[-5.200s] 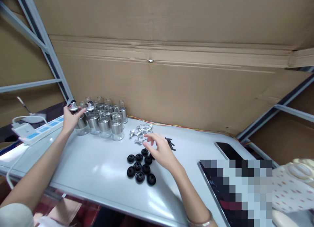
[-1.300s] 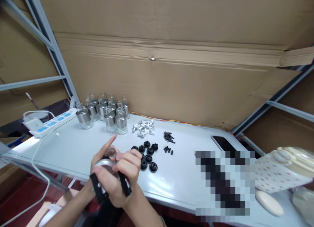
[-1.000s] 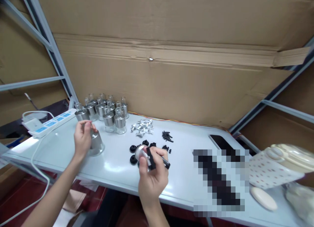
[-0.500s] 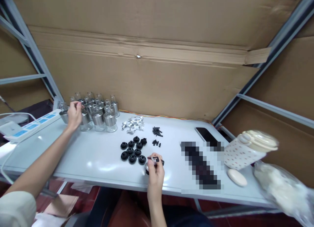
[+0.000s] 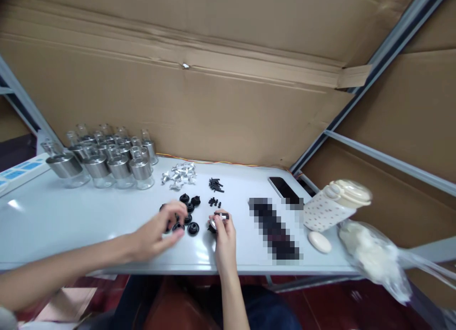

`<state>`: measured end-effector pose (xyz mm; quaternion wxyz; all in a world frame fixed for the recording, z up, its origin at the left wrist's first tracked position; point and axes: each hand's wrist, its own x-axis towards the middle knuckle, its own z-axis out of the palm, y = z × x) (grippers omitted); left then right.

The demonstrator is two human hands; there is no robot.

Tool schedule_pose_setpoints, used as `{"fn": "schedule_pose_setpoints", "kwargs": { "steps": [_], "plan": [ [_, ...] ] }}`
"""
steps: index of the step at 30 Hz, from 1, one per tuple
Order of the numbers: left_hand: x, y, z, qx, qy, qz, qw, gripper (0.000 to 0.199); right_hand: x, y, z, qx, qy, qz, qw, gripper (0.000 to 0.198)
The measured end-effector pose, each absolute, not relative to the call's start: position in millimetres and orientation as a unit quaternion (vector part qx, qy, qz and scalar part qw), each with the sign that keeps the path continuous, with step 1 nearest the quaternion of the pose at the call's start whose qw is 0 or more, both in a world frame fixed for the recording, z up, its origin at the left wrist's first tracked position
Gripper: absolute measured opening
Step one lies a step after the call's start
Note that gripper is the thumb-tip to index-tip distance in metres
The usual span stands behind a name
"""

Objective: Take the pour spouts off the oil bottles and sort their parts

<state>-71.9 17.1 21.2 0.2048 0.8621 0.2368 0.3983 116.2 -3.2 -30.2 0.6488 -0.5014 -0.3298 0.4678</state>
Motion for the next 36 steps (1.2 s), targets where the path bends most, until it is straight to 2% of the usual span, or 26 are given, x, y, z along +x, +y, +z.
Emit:
{"fn": "schedule_pose_setpoints", "kwargs": {
  "steps": [3, 7, 11, 16, 23, 30, 34, 36],
  "plan": [
    [-39, -8, 4, 0.925, 0.138, 0.317, 0.160, 0.027, 123, -3, -30, -0.554, -0.428, 0.371, 0.610, 0.030],
    [-31, -15, -14, 0.946, 0.100, 0.291, 0.099, 0.025, 134, -2, -29, -0.598, -0.561, 0.232, 0.523, 0.020],
    [-35, -12, -18, 0.945, 0.124, 0.284, 0.104, 0.026, 142, -1, -30, -0.611, -0.591, 0.157, 0.503, 0.021],
    [-34, -12, -15, 0.944, 0.117, 0.288, 0.108, 0.026, 162, 1, -28, -0.664, -0.575, 0.004, 0.478, 0.023],
    [-32, -12, -14, 0.944, 0.118, 0.282, 0.126, 0.027, 186, 15, -28, -0.670, -0.523, 0.049, 0.524, 0.022],
    [-33, -11, -12, 0.938, 0.126, 0.279, 0.160, 0.028, 174, 16, -26, -0.667, -0.514, 0.022, 0.539, 0.020],
    [-35, -10, -13, 0.910, 0.093, 0.317, 0.249, 0.034, 163, 6, -24, -0.634, -0.482, -0.046, 0.603, 0.016],
    [-36, -10, -15, 0.885, 0.074, 0.330, 0.319, 0.037, 153, -1, -24, -0.583, -0.493, -0.019, 0.646, 0.013]
  ]
}}
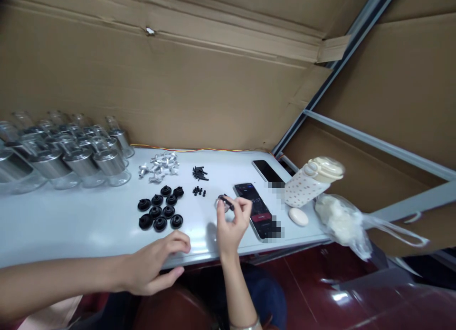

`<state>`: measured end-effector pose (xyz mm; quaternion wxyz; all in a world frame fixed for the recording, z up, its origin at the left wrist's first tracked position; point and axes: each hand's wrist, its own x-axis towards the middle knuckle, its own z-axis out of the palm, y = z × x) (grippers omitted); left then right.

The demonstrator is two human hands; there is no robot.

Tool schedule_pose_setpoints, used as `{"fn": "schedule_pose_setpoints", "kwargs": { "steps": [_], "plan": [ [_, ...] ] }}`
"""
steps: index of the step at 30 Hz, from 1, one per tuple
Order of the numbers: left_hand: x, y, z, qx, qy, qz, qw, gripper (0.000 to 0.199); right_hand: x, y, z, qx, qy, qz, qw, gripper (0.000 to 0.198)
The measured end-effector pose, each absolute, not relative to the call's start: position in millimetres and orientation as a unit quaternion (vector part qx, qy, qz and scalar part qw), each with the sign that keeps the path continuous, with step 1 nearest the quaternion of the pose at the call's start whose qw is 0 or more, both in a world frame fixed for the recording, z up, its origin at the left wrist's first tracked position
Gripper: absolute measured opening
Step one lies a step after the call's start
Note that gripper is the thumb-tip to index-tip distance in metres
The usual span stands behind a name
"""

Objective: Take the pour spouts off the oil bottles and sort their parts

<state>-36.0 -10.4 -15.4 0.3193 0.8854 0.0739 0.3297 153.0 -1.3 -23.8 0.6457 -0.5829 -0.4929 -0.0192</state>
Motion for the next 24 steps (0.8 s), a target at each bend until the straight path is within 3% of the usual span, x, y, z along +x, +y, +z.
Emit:
{"fn": "schedule_pose_setpoints", "kwargs": {
  "steps": [5, 9, 16, 20, 24],
  "plan": [
    [-37, -9, -19, 0.734, 0.179, 0.274, 0.595, 0.020, 131, -13, -25, -0.459, -0.585, 0.214, 0.633, 0.008],
    [-32, -1, -17, 0.580, 0.213, 0.184, 0.764, 0.044, 134, -12, -25, -0.436, -0.572, 0.360, 0.595, 0.014],
    [-26, 8, -14, 0.385, 0.157, 0.088, 0.905, 0.065, 138, -16, -21, -0.387, -0.575, 0.515, 0.505, 0.026],
    [-26, 7, -11, 0.371, 0.181, 0.096, 0.906, 0.044, 135, -18, -14, -0.354, -0.575, 0.584, 0.451, 0.024],
    [-26, 7, -9, 0.375, 0.218, 0.111, 0.894, 0.034, 133, -16, -15, -0.374, -0.594, 0.529, 0.477, 0.028]
  ]
}}
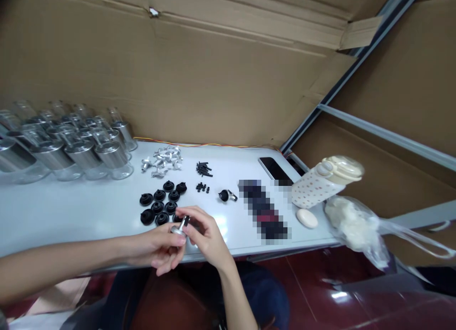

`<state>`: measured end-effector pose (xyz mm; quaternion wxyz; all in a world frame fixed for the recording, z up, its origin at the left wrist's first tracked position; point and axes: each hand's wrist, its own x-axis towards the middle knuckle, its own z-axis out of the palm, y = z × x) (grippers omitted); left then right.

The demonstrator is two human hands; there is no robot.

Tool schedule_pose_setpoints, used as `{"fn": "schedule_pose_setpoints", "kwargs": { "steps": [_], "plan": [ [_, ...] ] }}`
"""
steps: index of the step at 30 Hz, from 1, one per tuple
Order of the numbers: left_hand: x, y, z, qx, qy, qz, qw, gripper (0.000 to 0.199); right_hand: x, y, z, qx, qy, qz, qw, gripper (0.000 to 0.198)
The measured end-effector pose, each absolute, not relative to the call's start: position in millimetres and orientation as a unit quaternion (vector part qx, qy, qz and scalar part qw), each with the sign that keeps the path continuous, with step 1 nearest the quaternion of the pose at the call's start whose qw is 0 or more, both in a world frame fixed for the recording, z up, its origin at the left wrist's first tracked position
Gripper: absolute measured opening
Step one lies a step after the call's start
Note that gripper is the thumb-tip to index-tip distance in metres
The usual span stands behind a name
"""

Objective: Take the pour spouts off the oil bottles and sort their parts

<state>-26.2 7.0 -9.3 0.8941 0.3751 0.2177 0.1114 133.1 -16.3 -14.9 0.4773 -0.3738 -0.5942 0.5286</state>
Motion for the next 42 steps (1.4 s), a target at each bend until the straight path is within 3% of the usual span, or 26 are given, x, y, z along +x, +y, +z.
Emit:
{"fn": "schedule_pose_setpoints", "kwargs": {
  "steps": [5, 12, 18, 32, 42],
  "plan": [
    [-27.1, 9.0, -10.3, 0.370, 0.216, 0.098, 0.898, 0.032, 132.9, -16.6, -21.3, -0.422, -0.626, 0.406, 0.515, 0.029],
    [-26.9, 7.3, -7.8, 0.449, 0.209, 0.047, 0.867, 0.027, 129.4, -23.9, -21.5, -0.439, -0.695, 0.333, 0.461, 0.021],
    [-26.2, 8.4, -6.8, 0.519, 0.222, 0.043, 0.824, 0.041, 125.3, -23.9, -19.2, -0.435, -0.767, 0.244, 0.403, 0.028],
    [-24.0, 7.6, -7.8, 0.485, 0.254, 0.061, 0.835, 0.040, 124.4, -22.4, -18.4, -0.456, -0.743, 0.297, 0.389, 0.023],
    [-27.3, 9.2, -5.7, 0.413, 0.252, 0.065, 0.873, 0.022, 123.9, -19.0, -17.0, -0.473, -0.739, 0.317, 0.361, 0.033]
  ]
}}
